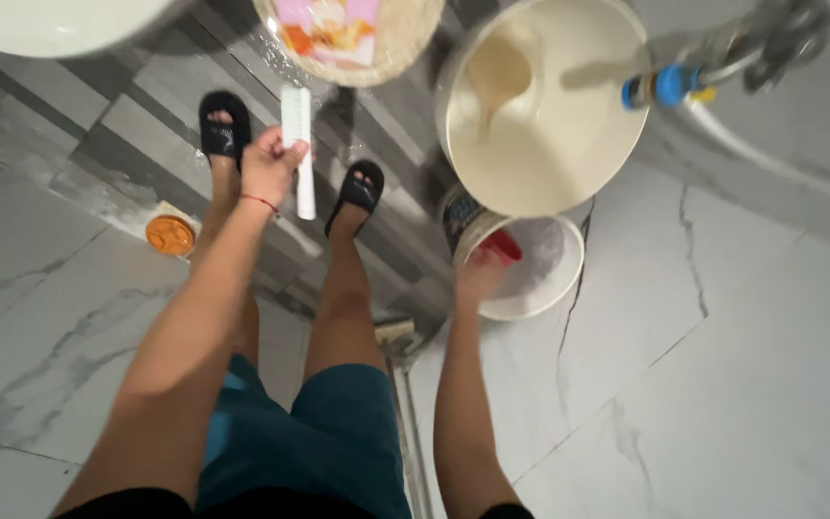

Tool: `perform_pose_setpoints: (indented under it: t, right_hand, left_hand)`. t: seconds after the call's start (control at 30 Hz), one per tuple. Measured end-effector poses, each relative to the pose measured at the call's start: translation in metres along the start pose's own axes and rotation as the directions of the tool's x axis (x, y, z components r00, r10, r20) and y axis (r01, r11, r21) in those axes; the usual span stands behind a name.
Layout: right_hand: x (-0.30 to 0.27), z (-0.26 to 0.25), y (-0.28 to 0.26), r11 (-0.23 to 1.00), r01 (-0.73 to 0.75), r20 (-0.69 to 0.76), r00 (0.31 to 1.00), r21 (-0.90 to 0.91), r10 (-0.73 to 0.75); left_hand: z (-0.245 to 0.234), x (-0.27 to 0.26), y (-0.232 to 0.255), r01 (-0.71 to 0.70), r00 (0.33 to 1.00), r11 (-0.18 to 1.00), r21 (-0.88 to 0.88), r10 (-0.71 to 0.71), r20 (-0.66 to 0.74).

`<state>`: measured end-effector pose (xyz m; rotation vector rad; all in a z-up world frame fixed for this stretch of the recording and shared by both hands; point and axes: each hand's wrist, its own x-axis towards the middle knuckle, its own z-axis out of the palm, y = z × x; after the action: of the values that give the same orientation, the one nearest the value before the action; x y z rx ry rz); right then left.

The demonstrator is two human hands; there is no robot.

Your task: The person cleans a toilet by repeatedly pouring water from a red cup onto the toilet seat and tank, then scrubbing the seat with a brush. They also rinse the brush and handle a ladle and a small bowl during the process.

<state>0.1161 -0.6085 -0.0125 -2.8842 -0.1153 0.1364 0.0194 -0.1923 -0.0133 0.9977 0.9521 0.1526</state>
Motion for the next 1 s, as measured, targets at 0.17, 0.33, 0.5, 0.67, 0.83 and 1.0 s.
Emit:
perform_pose_setpoints:
  t: [0.17, 0.33, 0.5, 0.67, 0.83, 1.0]
  right_hand:
    - [0.004, 0.018, -0.227, 0.61, 0.046, 0.392, 0.728, 0.791, -0.562]
    - [0.005, 0.004, -0.413, 0.773, -0.06, 0.687, 0.507, 0.632, -0.521]
    - [-0.007, 0.04, -0.499, 0.657, 0.596, 0.328, 0.574, 0.46, -0.75]
    - [0.013, 0.107, -0.547, 0.628, 0.759, 0.392, 0.532, 0.174, -0.751]
    - [0.099, 0.13, -0.533, 0.741, 0.671, 0.199, 0.723, 0.022, -0.661]
    - [0.036, 0.156, -0.505, 0.468, 0.881, 0.34, 0.423, 0.059, -0.84]
  left_hand:
    - [-0.014, 0.004, 0.029, 0.098, 0.995, 0.965, -0.245, -0.097, 0.02]
    - [-0.074, 0.023, 0.071, 0.082, 0.994, 0.928, -0.364, -0.101, -0.034]
    - [-0.152, 0.02, 0.137, -0.068, 0.884, 0.745, 0.663, 0.353, -0.307]
    - [-0.215, 0.023, 0.197, 0.119, 0.869, 0.353, 0.928, 0.416, -0.27]
    - [-0.248, 0.07, 0.215, 0.27, 0.933, 0.254, 0.929, 0.17, -0.317]
    - [-0.257, 0.089, 0.163, 0.243, 0.912, 0.215, 0.946, 0.283, -0.298]
